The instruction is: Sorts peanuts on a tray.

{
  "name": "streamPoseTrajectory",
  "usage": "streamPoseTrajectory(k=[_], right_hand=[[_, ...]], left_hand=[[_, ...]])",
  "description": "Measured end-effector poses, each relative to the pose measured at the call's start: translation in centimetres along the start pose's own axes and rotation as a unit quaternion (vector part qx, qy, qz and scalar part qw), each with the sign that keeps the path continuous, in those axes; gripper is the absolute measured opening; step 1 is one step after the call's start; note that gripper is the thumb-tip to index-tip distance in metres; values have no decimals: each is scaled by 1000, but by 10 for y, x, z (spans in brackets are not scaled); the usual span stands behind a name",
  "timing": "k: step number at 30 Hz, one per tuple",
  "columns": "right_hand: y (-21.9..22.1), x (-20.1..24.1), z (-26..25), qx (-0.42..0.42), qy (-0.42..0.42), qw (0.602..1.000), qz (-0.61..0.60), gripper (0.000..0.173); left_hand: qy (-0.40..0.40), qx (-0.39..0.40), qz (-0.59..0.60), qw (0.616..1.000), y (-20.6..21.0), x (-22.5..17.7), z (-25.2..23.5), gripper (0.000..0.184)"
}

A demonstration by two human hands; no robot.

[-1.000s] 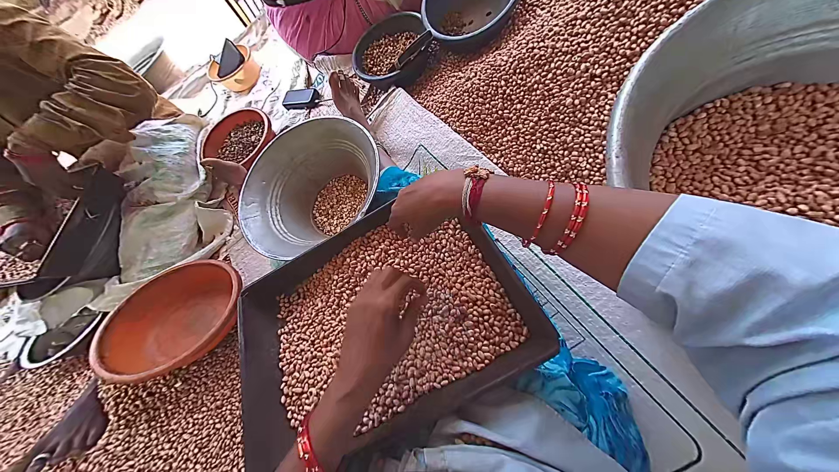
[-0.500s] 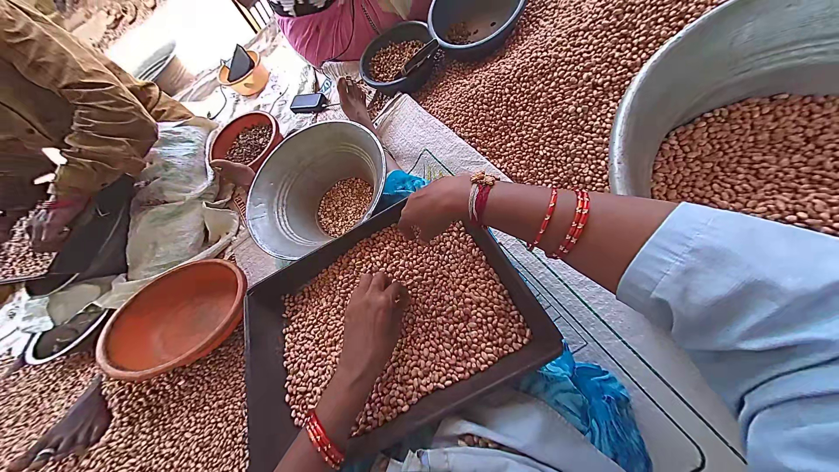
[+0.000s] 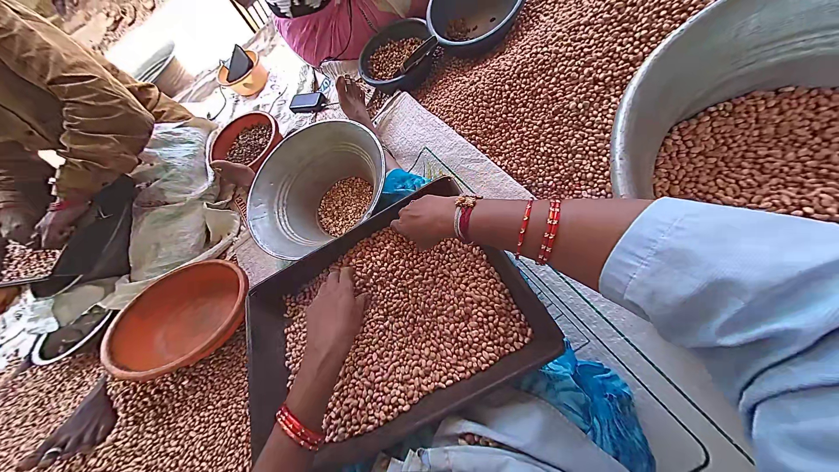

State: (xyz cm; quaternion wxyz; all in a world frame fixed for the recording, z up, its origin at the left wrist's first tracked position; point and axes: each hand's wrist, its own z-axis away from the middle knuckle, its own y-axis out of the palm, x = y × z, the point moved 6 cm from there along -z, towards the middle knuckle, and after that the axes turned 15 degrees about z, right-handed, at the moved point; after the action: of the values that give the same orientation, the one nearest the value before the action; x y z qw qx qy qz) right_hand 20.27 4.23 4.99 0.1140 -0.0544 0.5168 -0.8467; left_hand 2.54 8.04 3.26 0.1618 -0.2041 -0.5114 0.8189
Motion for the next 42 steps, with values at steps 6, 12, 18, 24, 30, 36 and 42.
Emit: streamPoseTrajectory(k=[6,12,18,24,30,36,42], right_hand=[[20,45,13,75,-90,992,39,36],[6,46,40,167,-60,984,-32,33],[-26,28,27,20,-140,984,-108,24],[-48,12,27,-109,-200,948,-221,18],[-45,6,24,-111,-176,963,-169,19],[-37,4,22,-63,-138,981,-121,20],[-36,0,26,-83,-119,988,-42,21]], left_hand=[[106,70,65,990,49,-55,47,60],[62,193,548,812,63,-54,59,69],[157,31,667,727,3,-33,50,47],[292,-196,276,895,-33,-24,62,35],[324,-120,187,920,21,-52,71,8],[296,-55,146,942,46,-63,70,10],[238,-289,179,910,-48,-11,57,30]])
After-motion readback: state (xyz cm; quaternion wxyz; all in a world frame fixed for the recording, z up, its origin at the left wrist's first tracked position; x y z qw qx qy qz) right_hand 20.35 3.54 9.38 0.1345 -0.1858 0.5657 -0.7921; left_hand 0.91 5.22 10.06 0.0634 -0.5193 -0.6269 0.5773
